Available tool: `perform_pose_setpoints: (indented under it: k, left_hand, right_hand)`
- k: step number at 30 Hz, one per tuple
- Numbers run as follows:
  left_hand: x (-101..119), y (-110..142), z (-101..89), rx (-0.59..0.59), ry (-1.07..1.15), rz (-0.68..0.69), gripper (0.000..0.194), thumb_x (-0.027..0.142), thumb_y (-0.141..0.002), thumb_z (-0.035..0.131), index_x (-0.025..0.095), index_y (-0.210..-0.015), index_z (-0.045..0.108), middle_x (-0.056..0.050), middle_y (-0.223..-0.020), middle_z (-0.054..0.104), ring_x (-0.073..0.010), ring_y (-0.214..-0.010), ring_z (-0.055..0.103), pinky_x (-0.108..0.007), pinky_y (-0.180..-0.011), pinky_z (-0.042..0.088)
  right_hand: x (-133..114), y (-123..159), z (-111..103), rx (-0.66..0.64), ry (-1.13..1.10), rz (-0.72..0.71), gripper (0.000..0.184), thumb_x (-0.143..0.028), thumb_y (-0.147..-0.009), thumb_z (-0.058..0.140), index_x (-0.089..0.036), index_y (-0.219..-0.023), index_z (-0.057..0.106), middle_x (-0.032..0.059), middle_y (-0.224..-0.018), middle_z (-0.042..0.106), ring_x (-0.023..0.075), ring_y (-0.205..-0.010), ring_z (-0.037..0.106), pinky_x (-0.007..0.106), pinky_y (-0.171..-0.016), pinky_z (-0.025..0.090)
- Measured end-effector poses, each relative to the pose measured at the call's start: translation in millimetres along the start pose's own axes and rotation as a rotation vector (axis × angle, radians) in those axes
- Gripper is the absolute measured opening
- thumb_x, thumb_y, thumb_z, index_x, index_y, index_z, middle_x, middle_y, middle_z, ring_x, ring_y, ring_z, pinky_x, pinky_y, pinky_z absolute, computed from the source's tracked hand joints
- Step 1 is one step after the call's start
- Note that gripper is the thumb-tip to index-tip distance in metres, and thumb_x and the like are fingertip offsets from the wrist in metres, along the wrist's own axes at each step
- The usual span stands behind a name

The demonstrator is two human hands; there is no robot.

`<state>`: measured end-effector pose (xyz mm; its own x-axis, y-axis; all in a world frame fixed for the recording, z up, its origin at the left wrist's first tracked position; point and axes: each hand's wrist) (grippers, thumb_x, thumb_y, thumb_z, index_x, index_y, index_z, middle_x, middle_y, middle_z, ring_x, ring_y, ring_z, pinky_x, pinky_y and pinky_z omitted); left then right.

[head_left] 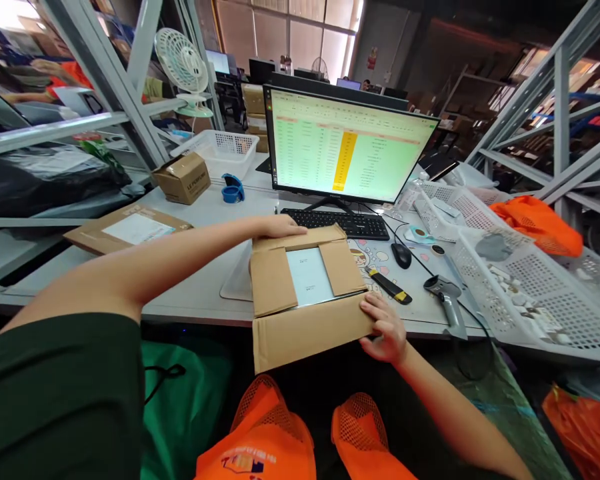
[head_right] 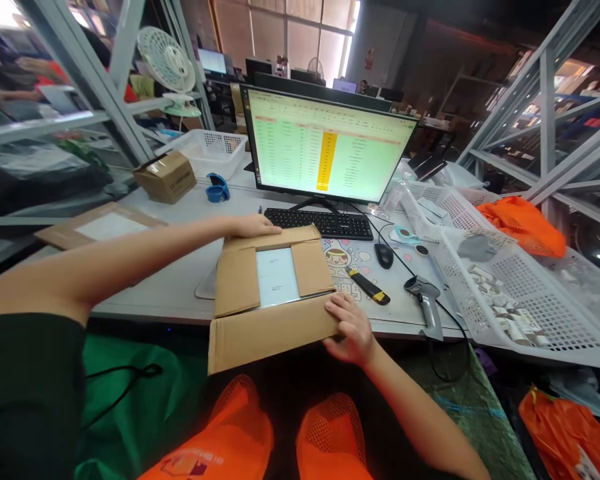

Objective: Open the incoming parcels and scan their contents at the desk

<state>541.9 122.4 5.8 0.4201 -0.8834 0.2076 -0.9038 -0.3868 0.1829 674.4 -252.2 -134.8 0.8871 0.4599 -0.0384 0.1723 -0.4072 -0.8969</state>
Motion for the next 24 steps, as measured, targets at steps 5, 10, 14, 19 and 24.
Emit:
perform_pose_setpoints:
  k: [5, 10, 14, 19, 24]
  left_hand:
    - [25, 63, 18.9, 0.379, -0.089, 0.340, 0.053, 0.049, -0.106, 0.042, 0.018, -0.135, 0.074, -0.018, -0.150, 0.065, -0.0346, -0.143, 0.057, -0.051, -0.124, 0.041]
    - [40, 145, 54.6, 0.250, 0.135, 0.738, 0.042, 0.056, -0.108, 0.045, 0.027, -0.098, 0.074, -0.008, -0.129, 0.078, -0.0313, -0.147, 0.057, -0.057, -0.133, 0.029]
    - [36, 174, 99.7, 0.904, 0.341, 0.466, 0.052, 0.070, -0.085, 0.070, 0.027, -0.068, 0.045, -0.009, -0.099, 0.074, -0.0359, -0.124, 0.068, -0.065, -0.126, 0.041]
    - [56, 180, 154.2, 1.529, 0.643, -0.071, 0.021, 0.037, -0.090, 0.065, 0.028, -0.093, 0.047, -0.009, -0.156, 0.052, -0.0303, -0.156, 0.047, -0.060, -0.126, 0.045]
    - [58, 166, 189.5, 1.270, 1.311, -0.488, 0.055, 0.047, -0.096, 0.037, 0.029, -0.147, 0.047, -0.012, -0.155, 0.061, -0.0285, -0.145, 0.061, -0.053, -0.122, 0.053]
  right_hand:
    - [4, -75, -46, -0.521, -0.118, 0.274, 0.025, -0.042, -0.109, 0.052, -0.024, -0.104, 0.069, 0.0063, -0.110, 0.083, 0.0249, -0.104, 0.080, 0.060, -0.132, 0.035]
    - [38, -172, -6, -0.984, -0.279, 0.289, 0.026, -0.046, -0.103, 0.068, -0.028, -0.114, 0.083, 0.0081, -0.145, 0.071, 0.0322, -0.143, 0.060, 0.057, -0.127, 0.041]
    - [47, -178, 30, -0.984, -0.353, 0.277, 0.026, -0.048, -0.095, 0.075, -0.025, -0.083, 0.076, 0.0084, -0.147, 0.068, 0.0382, -0.156, 0.045, 0.063, -0.127, 0.039]
    - [61, -121, -9, -0.398, -0.372, 0.512, 0.036, -0.054, -0.093, 0.065, -0.028, -0.072, 0.052, 0.0094, -0.113, 0.078, 0.0391, -0.148, 0.054, 0.066, -0.125, 0.041]
    - [52, -16, -12, -0.043, -0.338, 0.806, 0.032, -0.058, -0.097, 0.057, -0.029, -0.099, 0.071, 0.0109, -0.135, 0.075, 0.0368, -0.154, 0.050, 0.067, -0.128, 0.038]
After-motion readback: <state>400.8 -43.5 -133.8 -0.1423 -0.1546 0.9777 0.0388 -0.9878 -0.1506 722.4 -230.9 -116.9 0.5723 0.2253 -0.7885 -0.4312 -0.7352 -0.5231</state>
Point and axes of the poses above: each hand's wrist, its own y-axis away from the middle knuckle, its own z-axis out of the palm, x = y × z
